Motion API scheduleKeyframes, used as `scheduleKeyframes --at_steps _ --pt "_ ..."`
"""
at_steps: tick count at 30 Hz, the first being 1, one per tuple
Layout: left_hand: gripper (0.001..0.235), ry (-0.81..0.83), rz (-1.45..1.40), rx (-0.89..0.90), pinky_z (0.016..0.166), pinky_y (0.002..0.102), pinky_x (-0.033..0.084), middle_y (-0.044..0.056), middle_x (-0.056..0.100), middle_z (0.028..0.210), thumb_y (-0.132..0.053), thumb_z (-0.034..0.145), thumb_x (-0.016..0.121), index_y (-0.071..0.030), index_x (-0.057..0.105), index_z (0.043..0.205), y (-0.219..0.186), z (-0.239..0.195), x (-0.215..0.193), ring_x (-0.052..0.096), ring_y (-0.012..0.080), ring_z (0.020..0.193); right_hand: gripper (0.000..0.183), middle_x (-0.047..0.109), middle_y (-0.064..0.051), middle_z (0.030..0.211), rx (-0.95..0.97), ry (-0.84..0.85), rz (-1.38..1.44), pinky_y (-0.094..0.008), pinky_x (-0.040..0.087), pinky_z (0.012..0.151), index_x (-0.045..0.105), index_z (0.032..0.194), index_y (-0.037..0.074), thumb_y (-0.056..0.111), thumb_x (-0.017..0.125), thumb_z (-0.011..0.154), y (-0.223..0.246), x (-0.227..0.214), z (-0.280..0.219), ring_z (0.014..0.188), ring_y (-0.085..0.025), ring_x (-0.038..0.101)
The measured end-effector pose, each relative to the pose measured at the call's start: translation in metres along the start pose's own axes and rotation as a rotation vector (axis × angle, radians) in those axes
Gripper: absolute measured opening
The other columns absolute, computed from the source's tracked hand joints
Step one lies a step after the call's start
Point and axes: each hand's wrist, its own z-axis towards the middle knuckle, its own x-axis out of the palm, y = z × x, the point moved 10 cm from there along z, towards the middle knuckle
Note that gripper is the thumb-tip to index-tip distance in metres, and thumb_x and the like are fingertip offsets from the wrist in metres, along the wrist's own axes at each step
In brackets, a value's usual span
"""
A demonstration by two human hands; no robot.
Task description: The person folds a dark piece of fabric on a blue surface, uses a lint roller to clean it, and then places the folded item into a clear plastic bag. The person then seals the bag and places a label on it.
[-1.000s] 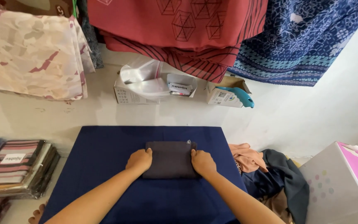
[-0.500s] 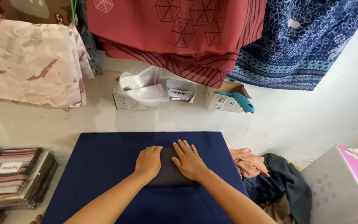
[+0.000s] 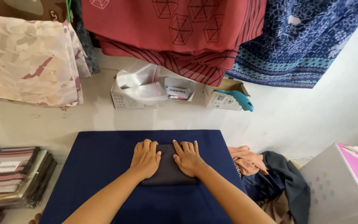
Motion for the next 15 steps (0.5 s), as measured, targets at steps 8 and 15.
scheduleKeyframes --at_steps 8,15 --pt "0.028 -0.132 -0.408 0.110 0.105 0.044 0.055 0.009 0.039 0.125 -0.009 0.096 0.051 -0.015 0.044 0.123 0.001 -0.015 -0.018 0.055 0.0408 0.131 0.071 0.046 -0.008 0.132 -0.035 -0.118 0.005 -0.065 0.001 0.125 0.042 0.153 0.010 0.050 0.056 0.096 -0.019 -0.018 0.022 0.140 -0.033 0.034" --pt "0.083 -0.133 -0.843 0.028 0.113 0.049 0.046 0.013 0.048 0.133 -0.019 0.076 0.088 -0.019 0.034 0.139 0.047 0.010 0.009 0.053 0.0405 0.132 0.059 0.073 -0.021 0.106 -0.124 -0.024 -0.107 -0.060 0.007 0.126 0.058 0.114 0.006 0.056 0.072 0.085 -0.010 -0.025 0.010 0.117 -0.035 0.067"
